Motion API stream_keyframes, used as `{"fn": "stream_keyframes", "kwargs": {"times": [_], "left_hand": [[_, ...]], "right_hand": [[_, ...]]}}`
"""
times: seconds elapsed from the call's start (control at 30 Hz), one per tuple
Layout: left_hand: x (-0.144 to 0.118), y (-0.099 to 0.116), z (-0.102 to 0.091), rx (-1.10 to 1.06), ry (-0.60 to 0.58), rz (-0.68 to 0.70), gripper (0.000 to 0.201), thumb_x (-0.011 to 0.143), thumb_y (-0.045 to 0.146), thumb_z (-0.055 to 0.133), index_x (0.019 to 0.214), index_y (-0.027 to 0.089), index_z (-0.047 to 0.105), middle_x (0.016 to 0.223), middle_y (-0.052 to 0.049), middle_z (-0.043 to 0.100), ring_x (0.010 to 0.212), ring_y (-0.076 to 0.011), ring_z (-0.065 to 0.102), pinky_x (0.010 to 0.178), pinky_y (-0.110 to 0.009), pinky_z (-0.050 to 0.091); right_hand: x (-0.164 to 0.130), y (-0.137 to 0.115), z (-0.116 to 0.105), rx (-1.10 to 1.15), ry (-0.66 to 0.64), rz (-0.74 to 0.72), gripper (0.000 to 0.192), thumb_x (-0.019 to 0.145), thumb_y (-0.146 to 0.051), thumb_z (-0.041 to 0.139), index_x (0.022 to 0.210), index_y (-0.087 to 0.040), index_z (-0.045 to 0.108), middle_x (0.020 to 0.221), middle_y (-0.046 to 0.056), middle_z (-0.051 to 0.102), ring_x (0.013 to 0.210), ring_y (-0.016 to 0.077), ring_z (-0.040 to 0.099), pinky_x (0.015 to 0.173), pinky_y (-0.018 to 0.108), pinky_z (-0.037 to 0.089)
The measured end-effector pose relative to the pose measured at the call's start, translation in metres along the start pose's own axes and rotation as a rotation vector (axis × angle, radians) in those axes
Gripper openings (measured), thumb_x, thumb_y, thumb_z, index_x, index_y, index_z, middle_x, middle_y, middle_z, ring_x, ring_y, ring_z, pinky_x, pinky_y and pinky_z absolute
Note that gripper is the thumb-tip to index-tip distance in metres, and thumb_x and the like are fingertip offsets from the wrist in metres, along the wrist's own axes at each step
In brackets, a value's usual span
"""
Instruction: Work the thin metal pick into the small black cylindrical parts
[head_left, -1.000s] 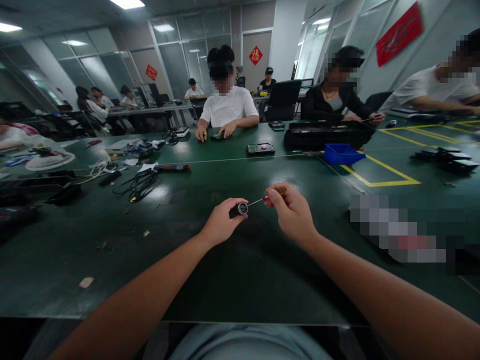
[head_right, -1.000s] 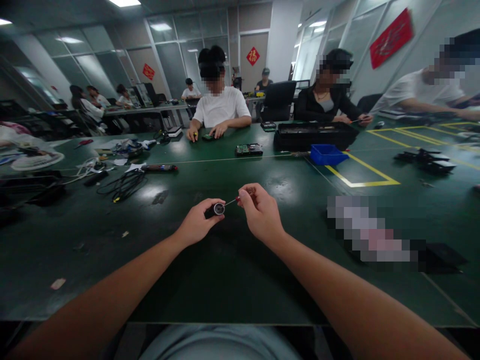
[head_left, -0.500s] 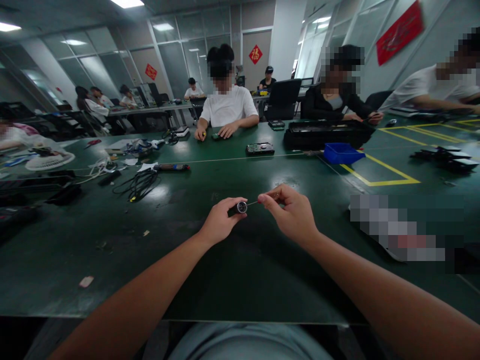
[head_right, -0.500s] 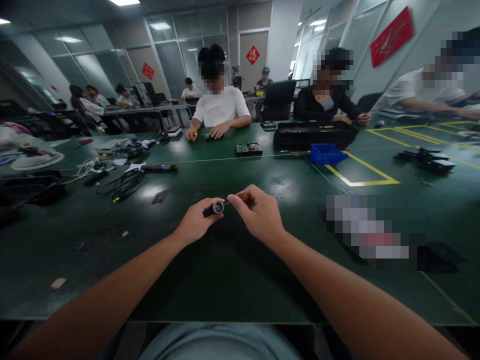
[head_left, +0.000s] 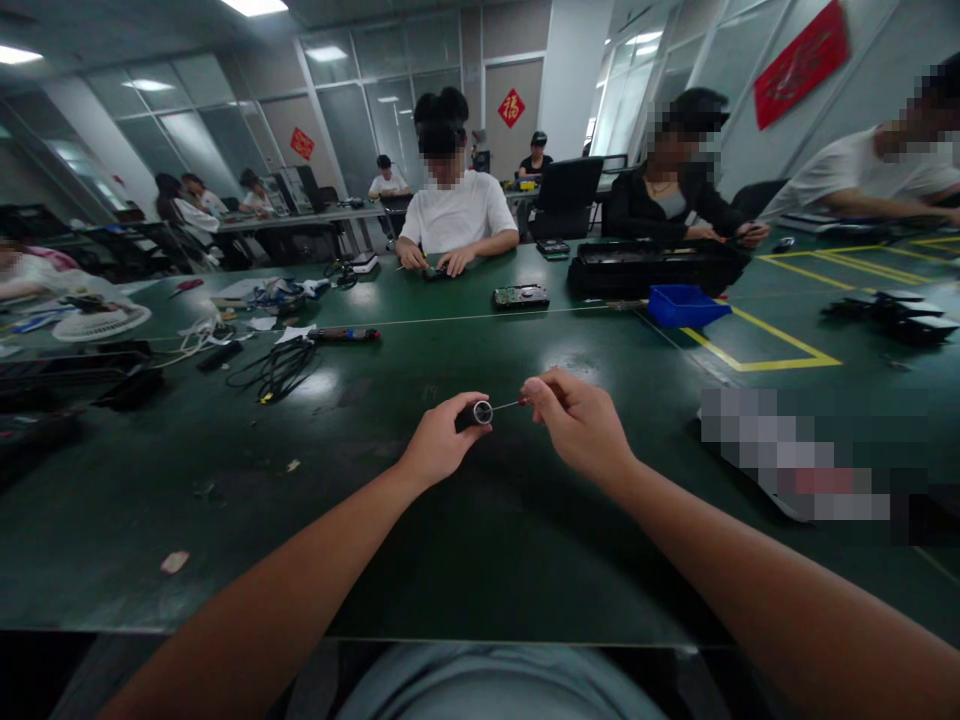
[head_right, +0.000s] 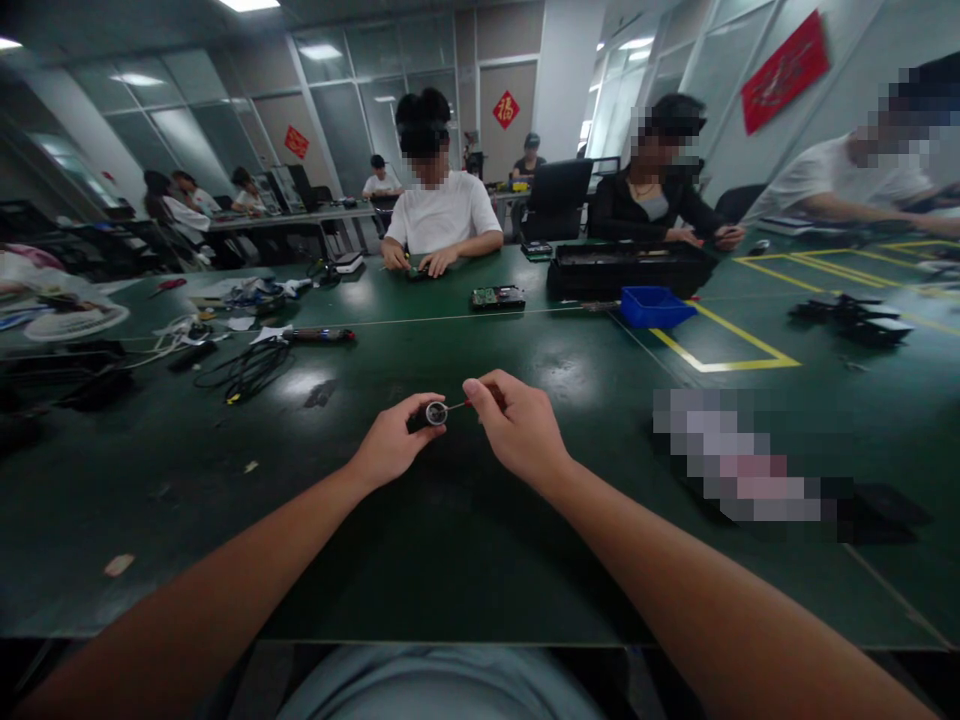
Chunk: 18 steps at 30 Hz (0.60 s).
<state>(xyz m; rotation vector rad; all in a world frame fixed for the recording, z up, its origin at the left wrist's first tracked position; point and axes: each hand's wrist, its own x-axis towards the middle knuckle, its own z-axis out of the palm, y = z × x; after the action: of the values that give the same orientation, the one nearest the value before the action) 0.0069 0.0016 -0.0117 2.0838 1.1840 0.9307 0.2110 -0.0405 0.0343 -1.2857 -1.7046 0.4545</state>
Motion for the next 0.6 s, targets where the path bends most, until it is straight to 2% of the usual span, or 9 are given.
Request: {"fn": "stream_keyframes", "kwargs": {"times": [0.1, 0.2, 0.3, 0.47, 0.6], "left_hand": [[0.0003, -0.0016, -0.0001, 0.010, -0.010, 0.015, 0.037, 0.084, 0.021, 0.073, 0.120, 0.026, 0.066, 0.120, -0.002, 0.069, 0.113, -0.0221, 0.062, 0.104, -0.039, 0.044], [0.0002, -0.0048, -0.0002, 0.018, -0.013, 0.022, 0.038, 0.084, 0.022, 0.073, 0.120, 0.029, 0.066, 0.120, 0.000, 0.069, 0.114, -0.0220, 0.061, 0.104, -0.040, 0.043], [-0.0002, -0.0069, -0.0005, 0.040, -0.026, 0.016, 0.038, 0.084, 0.025, 0.073, 0.121, 0.031, 0.066, 0.118, 0.001, 0.069, 0.111, -0.0227, 0.062, 0.102, -0.041, 0.044], [-0.0005, -0.0071, -0.0005, 0.040, -0.038, 0.021, 0.038, 0.085, 0.025, 0.072, 0.122, 0.032, 0.066, 0.120, 0.000, 0.069, 0.112, -0.0231, 0.061, 0.103, -0.043, 0.044], [-0.0001, -0.0069, -0.0002, 0.029, -0.025, 0.035, 0.040, 0.084, 0.024, 0.072, 0.123, 0.030, 0.065, 0.123, -0.001, 0.068, 0.116, -0.0232, 0.060, 0.107, -0.043, 0.042]], "right_hand": [[0.0003, 0.0003, 0.0010, 0.004, -0.006, 0.008, 0.023, 0.097, -0.037, 0.047, 0.092, -0.021, 0.062, 0.064, -0.001, 0.060, 0.057, 0.0147, 0.057, 0.056, 0.028, 0.040], [0.0005, 0.0031, 0.0018, 0.042, -0.005, 0.002, 0.018, 0.095, -0.030, 0.047, 0.105, -0.020, 0.059, 0.076, 0.002, 0.065, 0.068, 0.0168, 0.063, 0.062, 0.030, 0.045], [0.0006, 0.0044, 0.0008, 0.076, -0.030, 0.022, 0.017, 0.094, -0.026, 0.047, 0.102, -0.020, 0.061, 0.080, 0.003, 0.068, 0.073, 0.0180, 0.065, 0.065, 0.030, 0.046], [0.0014, 0.0017, -0.0012, 0.042, -0.043, 0.012, 0.029, 0.099, -0.038, 0.043, 0.088, -0.021, 0.064, 0.067, 0.000, 0.063, 0.064, 0.0166, 0.062, 0.063, 0.031, 0.044], [0.0013, 0.0055, 0.0007, 0.060, -0.042, 0.036, 0.021, 0.096, -0.029, 0.045, 0.103, -0.020, 0.063, 0.073, 0.001, 0.065, 0.068, 0.0177, 0.063, 0.063, 0.031, 0.045]]}}
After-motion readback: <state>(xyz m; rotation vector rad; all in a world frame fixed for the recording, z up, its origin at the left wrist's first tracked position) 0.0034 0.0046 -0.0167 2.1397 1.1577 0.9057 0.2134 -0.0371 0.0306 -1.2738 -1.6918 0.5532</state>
